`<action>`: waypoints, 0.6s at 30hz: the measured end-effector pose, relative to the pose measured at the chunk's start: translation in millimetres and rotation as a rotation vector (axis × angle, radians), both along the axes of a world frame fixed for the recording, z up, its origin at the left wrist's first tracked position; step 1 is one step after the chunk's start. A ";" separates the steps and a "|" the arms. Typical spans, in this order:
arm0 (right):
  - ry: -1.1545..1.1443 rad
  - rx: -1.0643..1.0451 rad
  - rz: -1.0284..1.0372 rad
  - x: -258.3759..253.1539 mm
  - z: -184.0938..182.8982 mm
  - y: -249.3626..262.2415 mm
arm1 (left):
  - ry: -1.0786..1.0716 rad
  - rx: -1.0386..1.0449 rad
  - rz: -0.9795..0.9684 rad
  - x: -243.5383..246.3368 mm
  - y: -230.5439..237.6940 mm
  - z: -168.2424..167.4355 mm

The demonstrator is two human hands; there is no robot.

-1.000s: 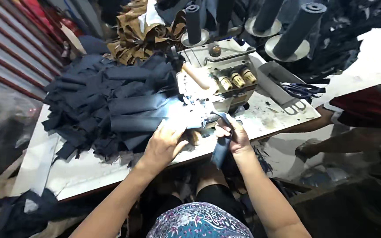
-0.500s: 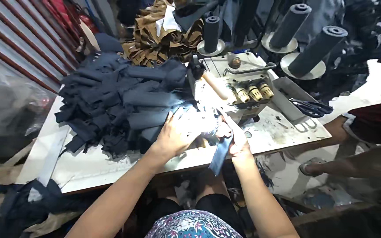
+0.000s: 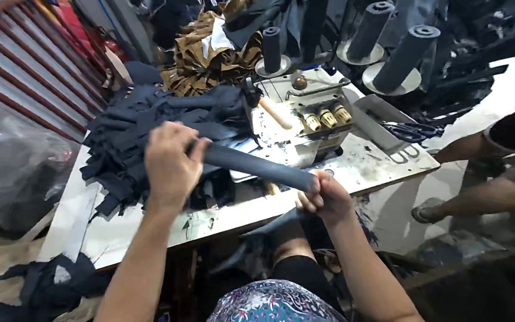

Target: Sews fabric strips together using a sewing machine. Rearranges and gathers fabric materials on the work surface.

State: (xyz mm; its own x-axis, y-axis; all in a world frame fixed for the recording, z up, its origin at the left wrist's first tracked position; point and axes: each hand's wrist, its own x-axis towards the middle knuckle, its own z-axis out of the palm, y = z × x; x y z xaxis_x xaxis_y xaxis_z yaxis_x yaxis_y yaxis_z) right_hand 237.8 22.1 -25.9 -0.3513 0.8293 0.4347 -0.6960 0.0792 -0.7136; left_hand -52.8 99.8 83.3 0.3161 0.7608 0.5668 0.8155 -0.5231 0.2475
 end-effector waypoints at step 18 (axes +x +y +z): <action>0.286 -0.574 -0.363 -12.8 -30.3 48.1 | 0.195 -0.040 -0.356 66.5 -15.1 -91.8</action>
